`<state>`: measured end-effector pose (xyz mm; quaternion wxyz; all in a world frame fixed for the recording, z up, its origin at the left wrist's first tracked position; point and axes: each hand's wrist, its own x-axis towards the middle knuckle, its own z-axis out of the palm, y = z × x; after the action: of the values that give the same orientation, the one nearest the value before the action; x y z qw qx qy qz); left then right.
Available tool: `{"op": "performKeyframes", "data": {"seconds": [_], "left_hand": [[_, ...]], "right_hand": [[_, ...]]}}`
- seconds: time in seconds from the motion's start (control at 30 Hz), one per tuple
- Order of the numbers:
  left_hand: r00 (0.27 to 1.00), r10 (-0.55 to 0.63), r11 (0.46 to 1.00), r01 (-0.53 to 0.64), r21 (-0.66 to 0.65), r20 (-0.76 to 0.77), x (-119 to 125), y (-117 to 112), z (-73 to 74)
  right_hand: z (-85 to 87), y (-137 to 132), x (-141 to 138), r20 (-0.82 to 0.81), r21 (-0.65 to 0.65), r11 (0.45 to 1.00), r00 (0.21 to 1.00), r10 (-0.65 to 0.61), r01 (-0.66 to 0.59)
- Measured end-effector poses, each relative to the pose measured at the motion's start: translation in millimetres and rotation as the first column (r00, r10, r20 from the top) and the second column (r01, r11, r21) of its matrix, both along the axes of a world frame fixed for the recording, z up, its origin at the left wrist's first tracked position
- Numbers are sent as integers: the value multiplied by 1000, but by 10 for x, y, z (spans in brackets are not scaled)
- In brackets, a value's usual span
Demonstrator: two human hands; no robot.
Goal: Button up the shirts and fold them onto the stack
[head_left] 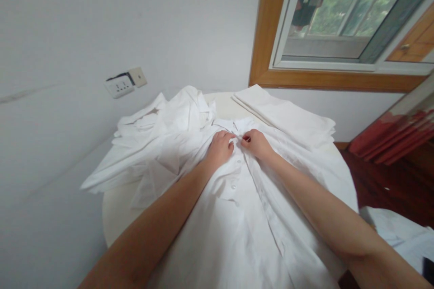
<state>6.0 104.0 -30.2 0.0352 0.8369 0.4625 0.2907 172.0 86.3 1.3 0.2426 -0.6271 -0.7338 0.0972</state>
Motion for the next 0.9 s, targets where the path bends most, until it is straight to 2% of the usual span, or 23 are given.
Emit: {"op": "performKeyframes", "data": {"seconds": [0.13,0.23,0.4,0.63,0.9], "left_hand": [[992,27,998,-20,58,-124,9,-39,82],[973,33,996,-13,86,-228,19,-54,143],[960,-10,995,39,96,-281,33,-39,169],[978,22,997,-5,83,-208,46,8,129],[999,24,999,-25,-20,-41,47,116,53]], "right_hand": [[-14,60,37,-206,25,1000,979,-4,9],[-86,91,22,-333,9,1000,943,-21,25],[-205,111,29,-383,5,999,923,-40,46],[-247,125,51,-377,23,1000,926,-5,15],[-249,140,52,-411,-41,999,912,11,-30]]}}
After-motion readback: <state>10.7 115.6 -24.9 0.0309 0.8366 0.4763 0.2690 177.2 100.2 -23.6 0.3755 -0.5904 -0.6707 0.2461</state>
